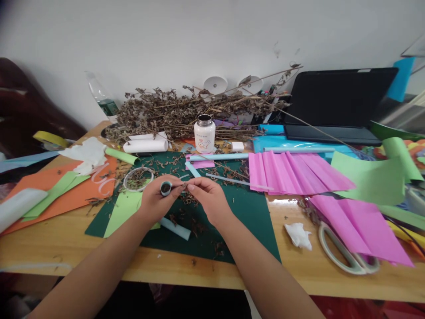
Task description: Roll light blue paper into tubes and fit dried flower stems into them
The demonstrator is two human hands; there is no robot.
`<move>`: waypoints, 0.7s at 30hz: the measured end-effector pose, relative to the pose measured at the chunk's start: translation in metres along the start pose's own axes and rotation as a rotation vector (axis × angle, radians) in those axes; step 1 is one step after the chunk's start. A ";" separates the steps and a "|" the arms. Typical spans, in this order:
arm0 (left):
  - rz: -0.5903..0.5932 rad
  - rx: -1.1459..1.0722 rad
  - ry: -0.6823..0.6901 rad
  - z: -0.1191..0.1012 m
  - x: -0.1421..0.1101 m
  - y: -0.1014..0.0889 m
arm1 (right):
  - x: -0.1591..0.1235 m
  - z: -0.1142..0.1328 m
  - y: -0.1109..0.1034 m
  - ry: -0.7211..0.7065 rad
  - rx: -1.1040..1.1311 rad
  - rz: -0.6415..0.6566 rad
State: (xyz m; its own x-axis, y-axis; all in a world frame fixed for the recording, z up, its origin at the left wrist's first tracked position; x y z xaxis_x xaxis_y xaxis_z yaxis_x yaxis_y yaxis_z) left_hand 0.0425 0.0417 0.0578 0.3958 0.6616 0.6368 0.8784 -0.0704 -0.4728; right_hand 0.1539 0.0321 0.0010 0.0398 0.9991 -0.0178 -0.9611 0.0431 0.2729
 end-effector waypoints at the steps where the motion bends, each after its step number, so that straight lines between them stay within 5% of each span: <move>1: 0.001 -0.038 -0.066 0.005 0.000 0.000 | -0.001 0.006 -0.001 -0.054 -0.080 -0.008; 8: 0.245 -0.454 -0.438 0.026 -0.009 0.026 | -0.029 0.062 0.019 -0.734 -0.778 0.045; 12: 0.338 -0.521 -0.510 0.026 -0.013 0.032 | -0.037 0.066 0.021 -0.838 -0.931 0.000; 21: 0.303 -0.616 -0.506 0.023 -0.012 0.031 | -0.049 0.070 0.025 -0.994 -0.956 -0.072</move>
State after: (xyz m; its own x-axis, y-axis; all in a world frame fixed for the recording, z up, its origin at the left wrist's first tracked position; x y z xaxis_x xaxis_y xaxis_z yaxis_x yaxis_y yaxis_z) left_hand 0.0590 0.0485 0.0210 0.5988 0.7922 0.1176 0.8008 -0.5949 -0.0701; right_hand 0.1470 -0.0149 0.0755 -0.1150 0.5964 0.7944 -0.7448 0.4774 -0.4663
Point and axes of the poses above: each hand's wrist, its own x-axis towards the middle knuckle, its own y-axis out of the palm, z = x × y, the point moved 9 cm from there along x, towards the middle knuckle, and after that the axes turned 6 degrees about y, right-handed, at the moved point
